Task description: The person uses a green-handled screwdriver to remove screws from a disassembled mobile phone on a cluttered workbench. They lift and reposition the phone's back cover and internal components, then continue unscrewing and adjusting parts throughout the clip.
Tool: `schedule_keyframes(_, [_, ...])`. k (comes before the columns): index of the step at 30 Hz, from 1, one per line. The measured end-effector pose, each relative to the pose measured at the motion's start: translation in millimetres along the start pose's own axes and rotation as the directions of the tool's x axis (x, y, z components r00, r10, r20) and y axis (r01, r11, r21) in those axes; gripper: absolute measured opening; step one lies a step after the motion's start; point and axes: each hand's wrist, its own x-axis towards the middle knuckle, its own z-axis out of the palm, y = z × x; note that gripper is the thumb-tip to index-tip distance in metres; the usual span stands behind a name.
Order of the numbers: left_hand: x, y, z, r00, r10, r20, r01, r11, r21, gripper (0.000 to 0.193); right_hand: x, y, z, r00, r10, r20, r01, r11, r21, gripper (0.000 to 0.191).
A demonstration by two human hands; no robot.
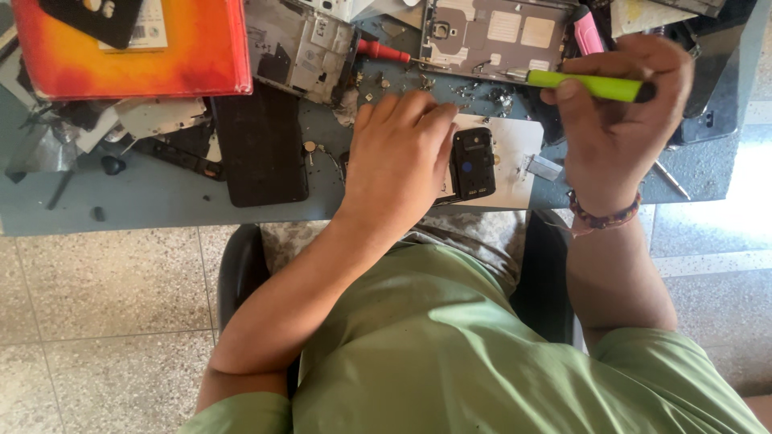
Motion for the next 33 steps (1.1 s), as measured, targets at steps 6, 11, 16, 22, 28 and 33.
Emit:
schedule_keyframes(6, [21,-5,9,1.0,0.018,-0.016,-0.017,0.998,0.066,0.011,3,29,-13,0.992,-0.065,-0.113,0.071,0.996,0.056,0.045])
schedule_keyframes(11, [38,-6,23,1.0,0.0,-0.018,0.002,0.993,0.114,0.009,-8,31,-15,0.987,0.083,-0.136,-0.06,0.984,0.169,0.044])
schedule_keyframes(16, [47,-4,33,1.0,-0.021,0.003,0.02,0.995,0.099,0.01,-4,25,-14,0.995,0.064,-0.079,-0.055,0.991,0.12,0.043])
schedule_keyframes(22, [53,-6,38,0.996,-0.043,0.081,0.029,0.986,0.165,0.011,-7,21,-11,0.992,0.093,-0.083,-0.081,0.988,0.135,0.045])
schedule_keyframes(28, [53,-6,39,1.0,-0.028,0.013,0.027,0.997,0.077,0.009,-7,22,-9,0.988,0.118,-0.097,-0.102,0.983,0.152,0.043])
schedule_keyframes(33, [54,-6,38,0.999,-0.047,0.007,0.047,0.998,0.032,0.005,-1,13,-4,0.993,0.107,-0.058,-0.097,0.982,0.165,0.043])
